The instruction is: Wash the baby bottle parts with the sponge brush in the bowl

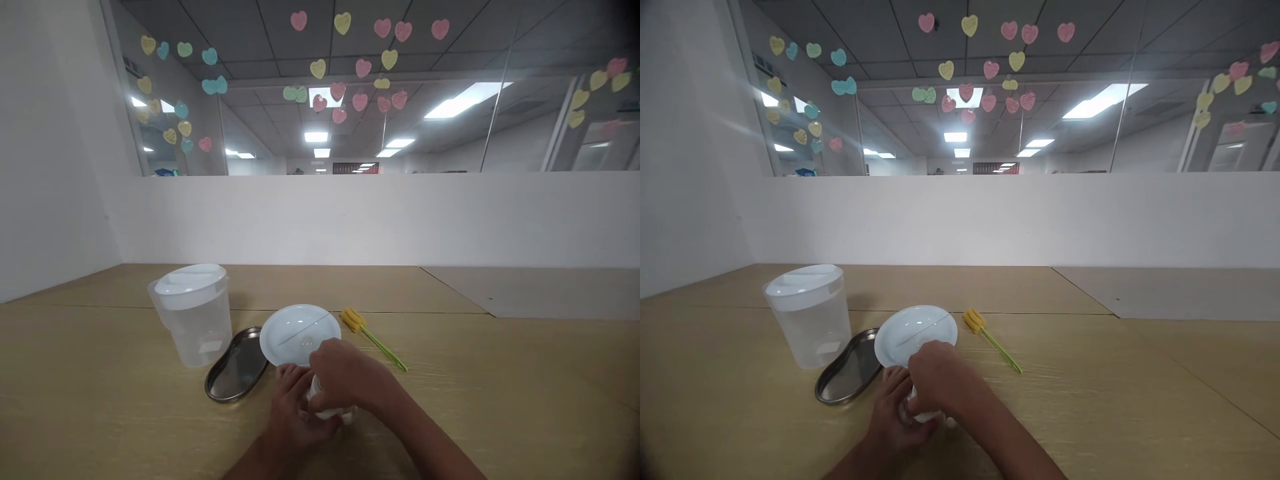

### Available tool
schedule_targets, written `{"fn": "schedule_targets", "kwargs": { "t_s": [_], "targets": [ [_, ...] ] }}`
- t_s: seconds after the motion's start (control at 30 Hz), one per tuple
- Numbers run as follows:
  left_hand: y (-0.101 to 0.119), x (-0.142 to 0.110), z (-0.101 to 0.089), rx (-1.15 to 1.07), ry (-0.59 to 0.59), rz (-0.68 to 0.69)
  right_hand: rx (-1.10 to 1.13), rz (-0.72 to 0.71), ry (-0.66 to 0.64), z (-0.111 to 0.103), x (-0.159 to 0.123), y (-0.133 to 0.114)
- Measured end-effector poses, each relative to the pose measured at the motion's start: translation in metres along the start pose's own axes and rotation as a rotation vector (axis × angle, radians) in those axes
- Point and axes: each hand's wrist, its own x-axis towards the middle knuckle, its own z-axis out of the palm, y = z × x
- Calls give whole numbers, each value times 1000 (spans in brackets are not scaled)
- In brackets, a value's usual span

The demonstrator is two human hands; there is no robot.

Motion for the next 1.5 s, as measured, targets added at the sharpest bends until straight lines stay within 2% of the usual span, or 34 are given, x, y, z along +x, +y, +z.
{"fn": "schedule_targets", "kwargs": {
  "t_s": [0.17, 0.3, 0.4, 0.47, 0.53, 0.83, 1.03, 1.37, 1.5],
  "targets": [
    [-2, 0, 3, -26, 7, 37, 38, -164, 51, 8, 2, 15],
    [1, 2, 3, -16, 22, -1, 118, -57, 35, 5, 0, 21],
    [2, 0, 1, -7, -44, -23, 186, 63, 60, -2, -6, 22],
    [1, -3, 0, 3, -85, -29, 156, 133, 75, -8, -10, 21],
    [0, -6, 0, 10, -109, -46, 109, 143, 63, -13, -13, 20],
    [1, -5, 0, -27, -136, -83, 55, -17, 39, -13, -16, 27],
    [3, 0, -2, -21, -114, -46, 184, -114, 68, -14, -19, 36],
    [-4, -4, -2, -34, -147, -63, 406, -220, 23, -11, -6, 52],
    [-4, -7, -2, -27, -119, -69, 446, -296, 69, -13, -6, 55]
  ]
}}
